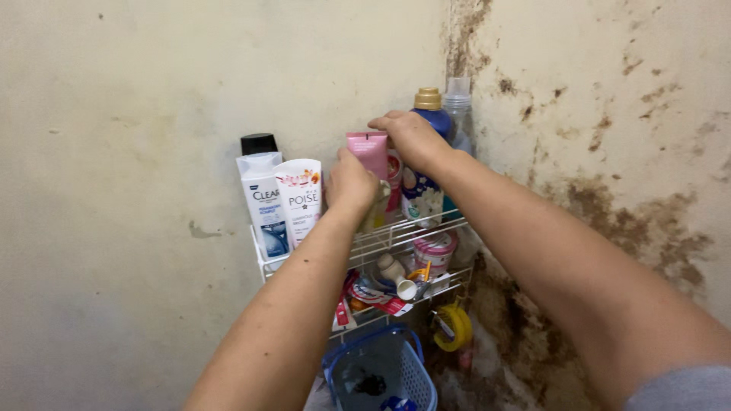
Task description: The person wipes various toiletries with a cloth and places them on a wall-mounted wire rack. They handle bottles, tubes, and containers one at a time, arranging them on the shelves.
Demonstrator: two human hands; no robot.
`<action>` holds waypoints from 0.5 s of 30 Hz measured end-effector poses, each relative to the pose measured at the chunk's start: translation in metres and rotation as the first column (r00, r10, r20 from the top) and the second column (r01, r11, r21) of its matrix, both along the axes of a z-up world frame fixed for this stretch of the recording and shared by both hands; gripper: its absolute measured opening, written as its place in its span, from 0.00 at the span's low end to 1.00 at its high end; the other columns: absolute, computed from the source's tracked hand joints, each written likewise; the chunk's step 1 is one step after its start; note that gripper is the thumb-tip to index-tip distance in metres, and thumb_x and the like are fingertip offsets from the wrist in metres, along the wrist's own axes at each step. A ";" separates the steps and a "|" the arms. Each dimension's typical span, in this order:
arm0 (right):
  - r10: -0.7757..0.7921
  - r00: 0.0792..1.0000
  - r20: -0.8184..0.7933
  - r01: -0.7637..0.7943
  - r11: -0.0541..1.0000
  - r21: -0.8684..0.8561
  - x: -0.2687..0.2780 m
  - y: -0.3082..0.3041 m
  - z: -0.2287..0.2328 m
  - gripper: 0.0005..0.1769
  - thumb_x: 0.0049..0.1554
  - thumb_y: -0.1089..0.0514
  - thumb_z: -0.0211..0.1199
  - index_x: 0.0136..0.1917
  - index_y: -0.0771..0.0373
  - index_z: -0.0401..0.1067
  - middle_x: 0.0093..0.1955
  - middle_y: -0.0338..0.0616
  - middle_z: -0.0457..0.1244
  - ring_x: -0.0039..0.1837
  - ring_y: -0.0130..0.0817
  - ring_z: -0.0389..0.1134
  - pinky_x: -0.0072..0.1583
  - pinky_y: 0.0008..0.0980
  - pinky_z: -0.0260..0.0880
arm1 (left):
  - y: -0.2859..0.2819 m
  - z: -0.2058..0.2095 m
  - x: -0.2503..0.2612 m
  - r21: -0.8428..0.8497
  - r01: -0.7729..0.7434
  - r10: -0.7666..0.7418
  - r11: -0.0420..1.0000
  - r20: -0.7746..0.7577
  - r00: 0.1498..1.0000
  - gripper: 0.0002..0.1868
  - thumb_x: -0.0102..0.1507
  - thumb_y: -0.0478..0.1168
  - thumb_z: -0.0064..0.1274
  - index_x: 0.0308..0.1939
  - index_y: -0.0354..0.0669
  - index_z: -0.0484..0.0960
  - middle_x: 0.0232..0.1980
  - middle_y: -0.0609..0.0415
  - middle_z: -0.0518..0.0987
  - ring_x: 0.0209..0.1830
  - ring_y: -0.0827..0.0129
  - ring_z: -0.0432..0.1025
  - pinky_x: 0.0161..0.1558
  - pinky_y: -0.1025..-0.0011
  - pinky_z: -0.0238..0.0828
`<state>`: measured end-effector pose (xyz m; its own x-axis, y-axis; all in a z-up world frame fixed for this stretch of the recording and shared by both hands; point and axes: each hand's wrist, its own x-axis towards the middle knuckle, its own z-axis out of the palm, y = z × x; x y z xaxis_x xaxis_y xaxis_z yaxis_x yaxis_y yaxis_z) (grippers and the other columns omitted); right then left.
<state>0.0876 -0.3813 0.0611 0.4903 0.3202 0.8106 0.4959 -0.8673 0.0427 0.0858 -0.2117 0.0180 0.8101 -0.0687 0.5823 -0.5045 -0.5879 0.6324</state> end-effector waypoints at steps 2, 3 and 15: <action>-0.079 0.997 -0.022 0.078 0.997 -0.018 -0.007 0.004 0.004 0.15 0.58 0.66 0.63 0.58 0.58 0.79 0.53 0.54 0.71 0.56 0.45 0.75 0.56 0.38 0.75 | 0.003 0.005 -0.002 0.025 0.002 -0.003 1.000 0.024 1.000 0.23 0.60 0.40 0.56 0.57 0.36 0.70 0.53 0.32 0.79 0.57 0.39 0.74 0.58 0.48 0.69; -0.099 0.995 0.001 0.099 0.995 0.000 -0.013 0.006 0.006 0.15 0.55 0.65 0.65 0.57 0.57 0.79 0.51 0.54 0.71 0.54 0.46 0.74 0.54 0.39 0.74 | 0.006 0.009 -0.004 0.037 0.001 -0.002 0.999 0.035 0.999 0.22 0.60 0.40 0.56 0.56 0.36 0.72 0.53 0.33 0.80 0.57 0.39 0.74 0.58 0.48 0.69; -0.133 0.991 0.003 0.127 0.958 0.257 0.017 0.052 0.013 0.16 0.51 0.45 0.70 0.41 0.60 0.80 0.40 0.57 0.69 0.47 0.53 0.73 0.48 0.47 0.71 | 0.077 0.073 -0.049 -0.141 0.180 -0.108 0.974 0.413 0.904 0.15 0.58 0.38 0.52 0.47 0.37 0.80 0.46 0.38 0.83 0.50 0.46 0.78 0.52 0.55 0.72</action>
